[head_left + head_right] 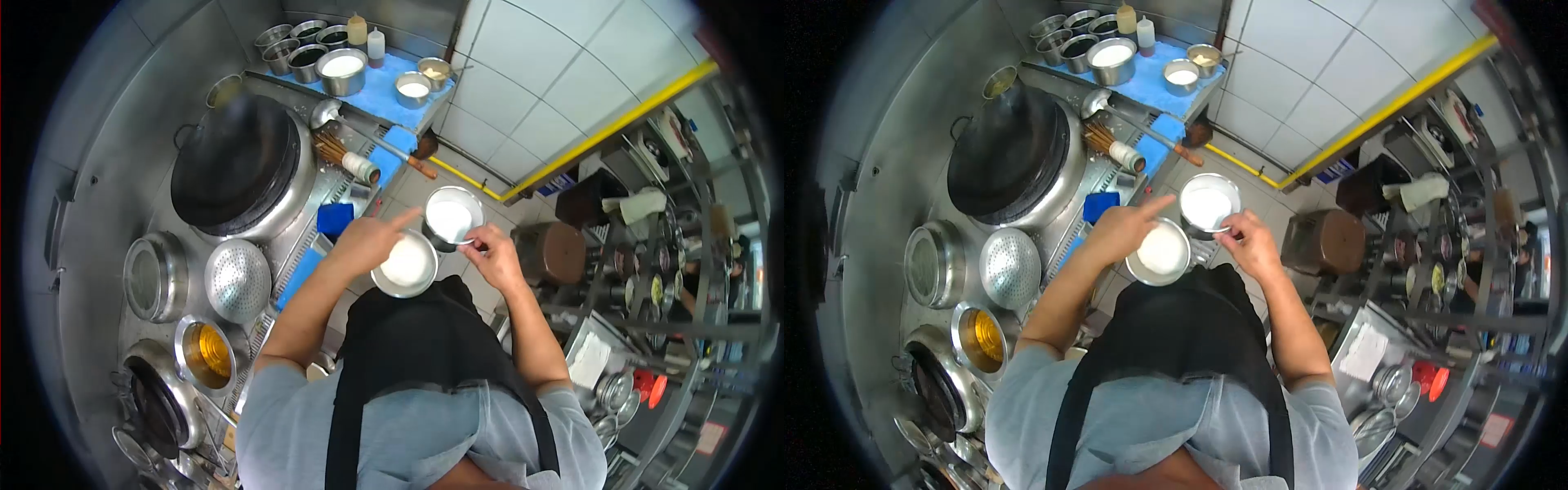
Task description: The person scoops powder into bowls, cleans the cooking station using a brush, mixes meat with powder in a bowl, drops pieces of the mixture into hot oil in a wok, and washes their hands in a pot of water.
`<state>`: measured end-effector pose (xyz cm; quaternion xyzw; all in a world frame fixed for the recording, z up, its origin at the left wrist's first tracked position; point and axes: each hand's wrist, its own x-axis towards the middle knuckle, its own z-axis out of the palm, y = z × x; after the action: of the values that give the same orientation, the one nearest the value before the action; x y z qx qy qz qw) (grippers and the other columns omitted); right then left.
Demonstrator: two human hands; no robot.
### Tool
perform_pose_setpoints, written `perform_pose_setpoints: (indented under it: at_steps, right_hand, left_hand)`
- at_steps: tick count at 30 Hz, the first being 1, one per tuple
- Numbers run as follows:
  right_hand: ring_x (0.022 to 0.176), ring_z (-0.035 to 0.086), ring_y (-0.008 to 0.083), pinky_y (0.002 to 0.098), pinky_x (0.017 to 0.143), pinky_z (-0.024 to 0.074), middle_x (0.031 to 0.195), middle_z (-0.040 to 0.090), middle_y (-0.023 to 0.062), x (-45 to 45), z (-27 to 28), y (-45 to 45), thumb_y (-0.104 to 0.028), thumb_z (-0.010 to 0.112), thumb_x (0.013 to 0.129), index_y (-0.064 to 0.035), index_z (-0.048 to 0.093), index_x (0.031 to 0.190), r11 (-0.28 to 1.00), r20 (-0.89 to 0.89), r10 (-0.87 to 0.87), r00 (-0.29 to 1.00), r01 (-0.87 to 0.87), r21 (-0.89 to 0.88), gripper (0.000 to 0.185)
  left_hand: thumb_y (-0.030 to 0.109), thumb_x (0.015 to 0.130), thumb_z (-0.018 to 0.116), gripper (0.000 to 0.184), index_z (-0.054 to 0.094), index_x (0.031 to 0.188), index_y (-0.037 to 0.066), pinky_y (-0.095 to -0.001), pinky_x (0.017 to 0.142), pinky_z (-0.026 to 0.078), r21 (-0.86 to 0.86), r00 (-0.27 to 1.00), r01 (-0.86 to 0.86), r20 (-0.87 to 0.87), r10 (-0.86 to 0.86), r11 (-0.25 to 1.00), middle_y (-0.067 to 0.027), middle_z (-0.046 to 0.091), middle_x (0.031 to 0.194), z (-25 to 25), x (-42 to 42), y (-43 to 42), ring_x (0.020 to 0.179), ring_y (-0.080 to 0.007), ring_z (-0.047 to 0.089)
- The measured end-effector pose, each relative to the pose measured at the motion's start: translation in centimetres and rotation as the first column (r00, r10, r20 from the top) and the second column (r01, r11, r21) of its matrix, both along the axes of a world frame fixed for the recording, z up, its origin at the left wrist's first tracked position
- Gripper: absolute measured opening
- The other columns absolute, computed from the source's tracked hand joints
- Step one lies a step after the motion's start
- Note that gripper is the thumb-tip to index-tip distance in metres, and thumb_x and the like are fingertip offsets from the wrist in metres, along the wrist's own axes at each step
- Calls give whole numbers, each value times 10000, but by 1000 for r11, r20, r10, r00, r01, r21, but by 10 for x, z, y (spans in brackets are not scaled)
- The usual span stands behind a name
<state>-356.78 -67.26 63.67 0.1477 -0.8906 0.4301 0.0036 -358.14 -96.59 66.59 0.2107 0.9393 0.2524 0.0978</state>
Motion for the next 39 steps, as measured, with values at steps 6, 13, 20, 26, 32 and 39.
perform_pose_setpoints:
  at_steps: [6, 13, 20, 26, 32, 39]
  right_hand:
    - [722, 559, 156, 296, 668, 496, 800, 572, 50, -207, -7, 3, -59, 816, 817, -27, 694, 966, 995, -115, -35, 993, 23, -100, 195]
    - [749, 629, 187, 315, 695, 529, 857, 654, 85, -492, -34, -55, -111, 779, 852, -35, 712, 1000, 982, -192, 92, 977, -121, -147, 179]
    - [924, 642, 301, 412, 868, 501, 937, 718, 82, -656, -97, -105, -195, 774, 819, -87, 730, 965, 964, -278, 262, 924, -238, 118, 187]
    - [1043, 580, 313, 410, 939, 482, 1053, 642, 105, -677, -120, -110, -218, 769, 822, -111, 723, 1022, 934, -262, 263, 929, -177, 309, 232]
    - [1093, 575, 343, 444, 955, 493, 1090, 598, 125, -681, -131, -106, -274, 774, 811, -107, 724, 1079, 920, -120, 252, 960, -199, 339, 319]
    - [1248, 549, 363, 446, 1090, 423, 1318, 591, 205, -682, -106, -104, -290, 735, 823, -55, 607, 1336, 912, -24, 259, 966, -236, 336, 579]
  left_hand:
    - [203, 916, 623, 238, 564, 1053, 17, -509, 756, 496, 308, 778, -600, 8, 629, 738, -266, 667, 863, -60, -134, -58, 847, -445, 660]
    - [0, 874, 601, 128, 494, 915, -58, -337, 463, 567, 571, 415, -817, 483, 771, 82, -179, 638, 766, -88, -300, -42, 557, -256, 687]
    - [10, 885, 590, 119, 487, 906, -44, -343, 476, 555, 544, 213, -835, 456, 864, -81, -151, 634, 762, -110, -437, -5, 596, -276, 718]
    - [17, 870, 581, 125, 486, 889, -61, -356, 510, 587, 468, 187, -880, 489, 852, -75, -212, 669, 743, -137, -493, -4, 600, -279, 729]
    - [-2, 865, 539, 189, 505, 1003, -125, -363, 522, 612, 491, 215, -839, 694, 687, -234, -279, 680, 872, -182, -524, -2, 670, -301, 743]
    - [339, 954, 681, 415, 578, 1090, -39, -336, 637, 588, 437, 186, -895, 545, 818, -88, -155, 711, 909, -186, -482, 5, 747, -198, 719]
